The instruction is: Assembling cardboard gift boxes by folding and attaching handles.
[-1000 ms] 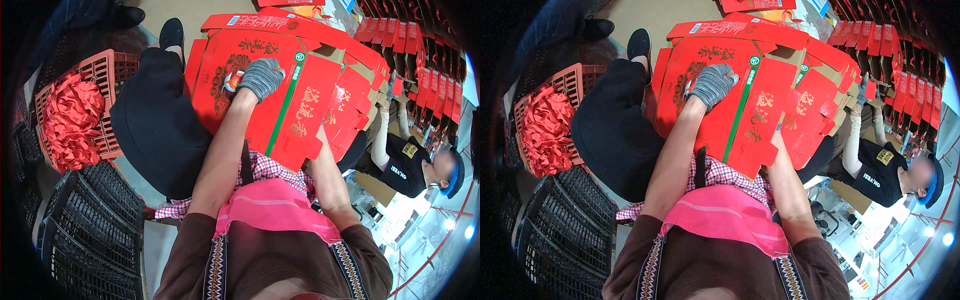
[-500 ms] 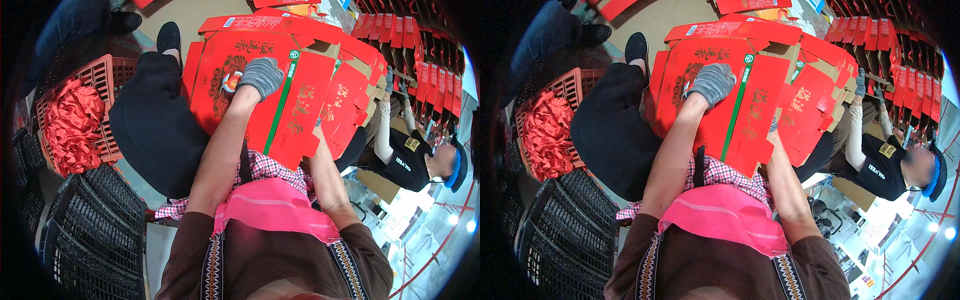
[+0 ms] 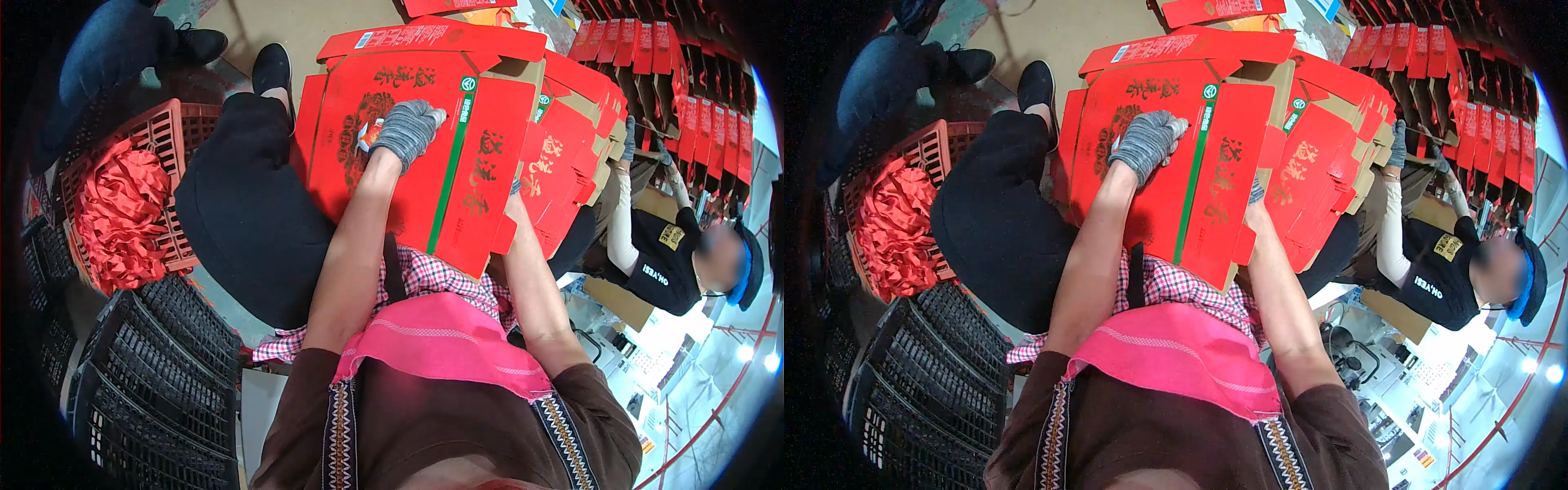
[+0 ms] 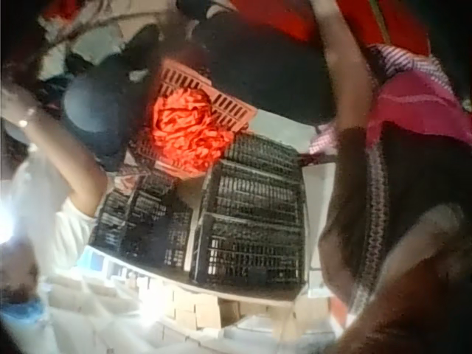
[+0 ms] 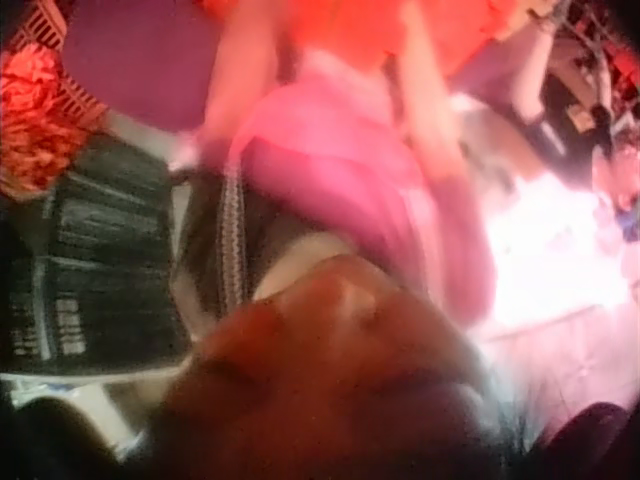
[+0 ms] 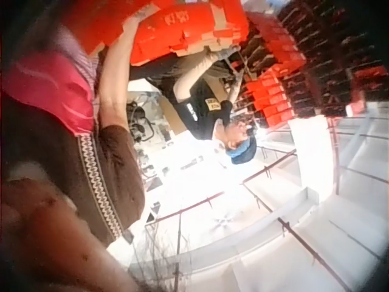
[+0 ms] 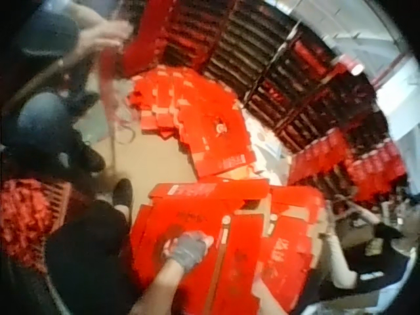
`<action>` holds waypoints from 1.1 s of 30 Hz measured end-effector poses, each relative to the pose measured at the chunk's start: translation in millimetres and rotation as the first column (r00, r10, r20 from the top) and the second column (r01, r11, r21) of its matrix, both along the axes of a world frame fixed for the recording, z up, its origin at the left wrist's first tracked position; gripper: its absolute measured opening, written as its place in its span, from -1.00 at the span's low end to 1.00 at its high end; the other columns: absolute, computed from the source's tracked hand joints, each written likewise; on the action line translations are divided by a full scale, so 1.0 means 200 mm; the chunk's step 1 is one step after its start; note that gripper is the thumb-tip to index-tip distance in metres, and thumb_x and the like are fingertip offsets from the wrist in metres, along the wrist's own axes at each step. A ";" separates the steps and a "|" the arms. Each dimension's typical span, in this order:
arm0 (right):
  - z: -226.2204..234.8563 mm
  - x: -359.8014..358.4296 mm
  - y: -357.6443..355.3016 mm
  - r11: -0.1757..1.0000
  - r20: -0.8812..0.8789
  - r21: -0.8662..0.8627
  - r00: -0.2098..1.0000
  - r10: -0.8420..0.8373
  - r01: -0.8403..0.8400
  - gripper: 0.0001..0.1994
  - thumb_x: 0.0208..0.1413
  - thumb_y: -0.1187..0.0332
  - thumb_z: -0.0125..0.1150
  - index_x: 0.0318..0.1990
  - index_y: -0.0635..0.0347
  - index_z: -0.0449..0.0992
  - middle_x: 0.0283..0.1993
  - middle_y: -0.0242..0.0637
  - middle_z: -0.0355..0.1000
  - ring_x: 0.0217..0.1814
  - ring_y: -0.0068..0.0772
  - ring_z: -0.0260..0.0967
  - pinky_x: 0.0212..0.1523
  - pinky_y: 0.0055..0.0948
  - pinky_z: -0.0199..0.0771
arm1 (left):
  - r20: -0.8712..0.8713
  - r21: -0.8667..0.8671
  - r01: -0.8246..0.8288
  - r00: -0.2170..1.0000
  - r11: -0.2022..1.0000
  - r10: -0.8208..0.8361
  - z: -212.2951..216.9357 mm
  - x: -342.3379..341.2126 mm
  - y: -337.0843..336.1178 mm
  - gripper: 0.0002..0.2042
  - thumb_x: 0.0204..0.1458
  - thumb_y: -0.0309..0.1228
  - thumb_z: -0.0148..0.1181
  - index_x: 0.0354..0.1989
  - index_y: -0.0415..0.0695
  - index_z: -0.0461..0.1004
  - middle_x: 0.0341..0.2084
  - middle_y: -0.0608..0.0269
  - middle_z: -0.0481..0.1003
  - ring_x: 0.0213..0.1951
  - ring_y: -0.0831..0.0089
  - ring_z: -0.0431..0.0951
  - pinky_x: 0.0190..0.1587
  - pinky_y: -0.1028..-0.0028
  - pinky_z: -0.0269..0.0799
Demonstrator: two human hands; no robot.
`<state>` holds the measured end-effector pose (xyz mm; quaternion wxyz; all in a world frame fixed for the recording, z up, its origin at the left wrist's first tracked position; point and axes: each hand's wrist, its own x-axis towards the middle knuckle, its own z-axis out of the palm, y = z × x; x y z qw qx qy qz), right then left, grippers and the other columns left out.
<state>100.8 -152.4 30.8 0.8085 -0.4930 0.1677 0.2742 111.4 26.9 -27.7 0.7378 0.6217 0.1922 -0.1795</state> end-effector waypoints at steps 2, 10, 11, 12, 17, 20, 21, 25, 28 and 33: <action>0.00 0.02 -0.01 1.000 -0.001 0.005 1.000 -0.006 0.006 -0.43 0.02 -0.09 -0.14 0.04 0.18 0.19 0.01 -0.19 0.25 0.02 -0.24 0.22 0.02 -0.24 0.24 | -0.035 -0.069 -0.058 0.998 0.996 0.056 0.02 0.00 0.00 -0.78 -0.03 -0.31 0.03 -0.60 -0.17 0.34 -0.80 0.36 0.24 -0.77 0.60 0.21 -0.71 0.57 0.19; 0.01 0.05 0.04 0.999 0.015 0.042 1.000 -0.006 0.005 -0.43 0.03 -0.09 -0.14 0.04 0.19 0.19 0.01 -0.19 0.26 0.02 -0.24 0.22 0.01 -0.24 0.24 | -0.036 0.061 -0.080 0.996 0.995 0.083 0.02 -0.01 -0.01 -0.74 -0.09 -0.27 0.08 -0.64 -0.22 0.33 -0.76 0.10 0.31 -0.67 0.27 0.29 -0.52 0.33 0.24; 0.01 0.04 0.03 0.999 0.014 0.043 1.000 -0.007 0.006 -0.43 0.03 -0.09 -0.14 0.04 0.19 0.19 0.01 -0.19 0.26 0.02 -0.24 0.22 0.01 -0.24 0.25 | 0.039 0.213 -0.051 0.998 0.976 0.044 0.01 0.00 -0.02 -0.73 -0.10 -0.25 0.05 -0.58 -0.25 0.35 -0.65 -0.07 0.35 -0.53 0.04 0.35 -0.40 0.23 0.26; 0.02 0.03 0.04 0.999 0.012 0.043 1.000 -0.007 0.007 -0.43 0.03 -0.09 -0.14 0.04 0.19 0.19 0.01 -0.19 0.26 0.02 -0.24 0.22 0.01 -0.24 0.25 | 0.038 0.212 -0.051 0.998 0.976 0.044 0.01 0.00 -0.02 -0.73 -0.10 -0.25 0.05 -0.58 -0.25 0.35 -0.65 -0.07 0.35 -0.53 0.04 0.35 -0.40 0.23 0.26; 0.04 -0.01 0.06 0.998 0.015 0.059 1.000 0.000 -0.001 -0.43 0.03 -0.08 -0.13 0.04 0.19 0.19 0.01 -0.19 0.26 0.02 -0.24 0.23 0.01 -0.24 0.25 | 0.107 0.278 -0.080 0.993 0.957 0.052 -0.01 -0.01 -0.04 -0.71 -0.09 -0.22 0.02 -0.57 -0.26 0.35 -0.59 -0.10 0.37 -0.46 -0.02 0.36 -0.38 0.22 0.26; 0.02 0.01 0.11 0.997 0.017 0.072 1.000 0.003 -0.004 -0.43 0.03 -0.08 -0.13 0.04 0.19 0.19 0.01 -0.19 0.26 0.01 -0.24 0.23 0.01 -0.24 0.25 | 0.097 0.159 -0.129 0.989 0.979 0.115 -0.03 -0.02 -0.06 -0.67 -0.06 -0.18 0.02 -0.59 -0.25 0.34 -0.65 -0.05 0.35 -0.54 0.06 0.32 -0.41 0.28 0.25; 0.02 0.00 0.11 0.997 0.018 0.076 1.000 0.004 -0.005 -0.43 0.03 -0.08 -0.13 0.04 0.19 0.19 0.01 -0.19 0.26 0.01 -0.24 0.23 0.01 -0.24 0.25 | 0.083 0.100 -0.139 0.988 0.985 0.131 -0.05 -0.02 -0.06 -0.66 -0.05 -0.17 0.03 -0.60 -0.25 0.34 -0.67 -0.03 0.34 -0.56 0.08 0.30 -0.42 0.29 0.25; 0.03 -0.01 0.13 0.997 0.022 0.080 1.000 -0.001 0.000 -0.43 0.03 -0.08 -0.13 0.04 0.19 0.19 0.01 -0.19 0.26 0.01 -0.24 0.23 0.01 -0.24 0.25 | 0.038 0.043 -0.185 0.982 0.982 0.184 -0.01 -0.02 -0.06 -0.71 -0.10 -0.24 0.14 -0.65 -0.21 0.32 -0.78 0.17 0.26 -0.66 0.37 0.21 -0.51 0.37 0.22; 0.03 -0.02 0.14 0.996 0.015 0.084 1.000 -0.001 0.000 -0.43 0.03 -0.08 -0.13 0.04 0.19 0.19 0.01 -0.19 0.26 0.01 -0.24 0.23 0.01 -0.24 0.25 | 0.037 0.009 -0.188 0.981 0.982 0.188 -0.01 -0.02 -0.04 -0.73 -0.13 -0.29 0.17 -0.68 -0.19 0.31 -0.80 0.25 0.23 -0.68 0.45 0.16 -0.54 0.40 0.19; 0.05 -0.05 0.14 0.996 0.014 0.090 1.000 0.001 -0.002 -0.44 0.03 -0.07 -0.13 0.04 0.19 0.19 0.01 -0.19 0.26 0.01 -0.24 0.23 0.01 -0.24 0.25 | 0.075 0.041 -0.194 0.979 0.980 0.190 -0.01 -0.03 -0.04 -0.73 -0.15 -0.29 0.19 -0.68 -0.20 0.31 -0.81 0.20 0.24 -0.69 0.41 0.16 -0.54 0.39 0.20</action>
